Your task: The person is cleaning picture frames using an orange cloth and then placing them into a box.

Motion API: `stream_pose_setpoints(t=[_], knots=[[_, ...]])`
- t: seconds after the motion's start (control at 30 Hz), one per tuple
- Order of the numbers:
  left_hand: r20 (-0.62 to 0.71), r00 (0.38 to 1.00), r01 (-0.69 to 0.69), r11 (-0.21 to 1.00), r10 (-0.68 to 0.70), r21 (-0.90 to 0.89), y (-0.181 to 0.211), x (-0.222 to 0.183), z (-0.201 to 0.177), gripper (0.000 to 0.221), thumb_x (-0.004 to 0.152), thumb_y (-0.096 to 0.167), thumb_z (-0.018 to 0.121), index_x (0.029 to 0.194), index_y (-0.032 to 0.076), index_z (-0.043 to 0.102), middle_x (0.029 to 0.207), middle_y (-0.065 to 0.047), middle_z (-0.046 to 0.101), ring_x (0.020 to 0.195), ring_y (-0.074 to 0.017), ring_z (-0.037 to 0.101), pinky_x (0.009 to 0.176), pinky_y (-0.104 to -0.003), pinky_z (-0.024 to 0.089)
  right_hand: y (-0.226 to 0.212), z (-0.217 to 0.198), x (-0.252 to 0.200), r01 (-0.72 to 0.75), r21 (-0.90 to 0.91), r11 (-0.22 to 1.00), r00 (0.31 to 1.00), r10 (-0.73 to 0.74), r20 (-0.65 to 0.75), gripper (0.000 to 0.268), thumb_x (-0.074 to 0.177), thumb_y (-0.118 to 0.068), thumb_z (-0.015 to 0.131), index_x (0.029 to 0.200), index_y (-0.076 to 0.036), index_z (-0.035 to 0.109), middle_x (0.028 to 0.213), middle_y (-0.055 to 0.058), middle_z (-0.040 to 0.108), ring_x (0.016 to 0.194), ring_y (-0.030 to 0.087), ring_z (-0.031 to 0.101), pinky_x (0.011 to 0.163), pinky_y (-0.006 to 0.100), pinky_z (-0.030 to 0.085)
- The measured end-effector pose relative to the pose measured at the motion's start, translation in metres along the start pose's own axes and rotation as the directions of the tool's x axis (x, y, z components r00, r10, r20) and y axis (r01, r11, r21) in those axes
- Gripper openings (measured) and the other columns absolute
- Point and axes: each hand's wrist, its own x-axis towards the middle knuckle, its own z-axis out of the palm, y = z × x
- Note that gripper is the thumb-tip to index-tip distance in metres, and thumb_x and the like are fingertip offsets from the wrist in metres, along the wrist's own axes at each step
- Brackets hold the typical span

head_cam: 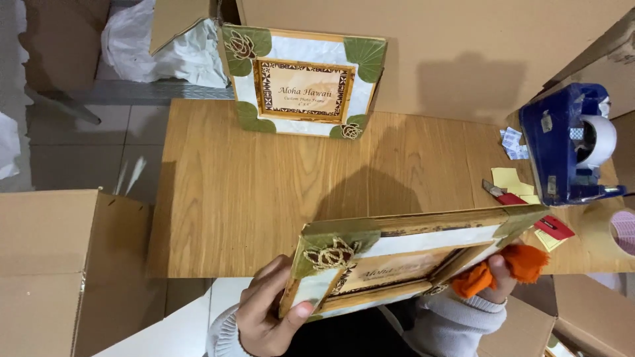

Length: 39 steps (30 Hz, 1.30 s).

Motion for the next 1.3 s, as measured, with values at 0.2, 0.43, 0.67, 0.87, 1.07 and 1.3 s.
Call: stream_pose_setpoints(t=[0.2, 0.43, 0.67, 0.87, 1.07, 1.3], knots=[[0.118, 0.980, 0.164, 0.986, -0.161, -0.017, 0.001, 0.006, -0.007, 0.040, 0.099, 0.029, 0.059, 0.100, -0.010, 0.058, 0.076, -0.008, 0.038, 0.067, -0.0210, 0.037, 0.058, -0.032, 0.028, 0.000, 0.020, -0.004, 0.052, 0.021, 0.998, 0.996, -0.053, 0.072, 0.049, 0.091, -0.024, 0.064, 0.140, -0.017, 0.059, 0.145, 0.006, 0.062, 0.139, 0.029, 0.057, 0.127, 0.055, 0.045], [0.061, 0.981, 0.187, 0.982, -0.185, -0.038, -0.006, -0.007, -0.006, 0.041, 0.096, 0.024, 0.066, 0.116, -0.011, 0.057, 0.087, -0.013, 0.054, 0.070, -0.0224, 0.049, 0.062, -0.032, 0.042, 0.015, -0.121, -0.003, -0.384, 0.374, 0.844, 0.909, 0.275, 0.314, 0.074, 0.093, -0.016, 0.076, 0.159, -0.006, 0.044, 0.156, 0.021, 0.052, 0.140, 0.048, 0.046, 0.111, 0.074, 0.035], [0.004, 0.908, 0.415, 0.900, -0.419, -0.134, -0.048, -0.022, 0.007, 0.056, 0.096, 0.026, 0.067, 0.137, -0.009, 0.053, 0.131, -0.020, 0.067, 0.115, -0.0283, 0.070, 0.098, -0.037, 0.060, -0.008, 0.015, 0.002, -0.228, -0.004, 0.974, 0.969, 0.226, -0.100, 0.073, 0.082, -0.011, 0.066, 0.153, -0.008, 0.047, 0.144, 0.013, 0.059, 0.131, 0.031, 0.058, 0.118, 0.053, 0.046], [-0.065, 0.659, 0.682, 0.632, -0.749, -0.369, -0.112, -0.013, 0.029, 0.063, 0.098, 0.028, 0.064, 0.151, -0.001, 0.044, 0.136, -0.017, 0.058, 0.121, -0.0222, 0.049, 0.102, -0.040, 0.048, 0.021, 0.014, 0.032, -0.281, -0.633, 0.722, 0.958, 0.167, -0.235, 0.025, 0.083, -0.011, 0.088, 0.102, -0.005, 0.073, 0.087, 0.004, 0.068, 0.073, 0.013, 0.064, 0.067, 0.027, 0.049], [-0.079, 0.543, 0.782, 0.537, -0.836, -0.316, -0.110, -0.003, 0.038, 0.080, 0.098, 0.037, 0.065, 0.157, -0.004, 0.030, 0.155, -0.030, 0.038, 0.140, -0.0305, 0.036, 0.115, -0.048, 0.036, 0.024, 0.061, 0.044, -0.054, -0.828, 0.558, 0.983, -0.116, -0.143, 0.047, 0.096, -0.014, 0.082, 0.138, -0.004, 0.061, 0.113, 0.012, 0.070, 0.108, 0.023, 0.068, 0.101, 0.038, 0.052], [0.065, 0.597, 0.784, 0.564, -0.800, -0.260, -0.122, 0.003, 0.032, 0.075, 0.104, 0.030, 0.056, 0.161, -0.002, 0.019, 0.163, -0.025, 0.026, 0.149, -0.0306, 0.027, 0.120, -0.050, 0.029, 0.062, 0.105, 0.015, 0.338, -0.771, 0.540, 0.892, 0.078, 0.445, 0.086, 0.097, -0.044, 0.062, 0.158, 0.002, 0.023, 0.130, 0.034, 0.057, 0.122, 0.052, 0.056, 0.103, 0.065, 0.044]])
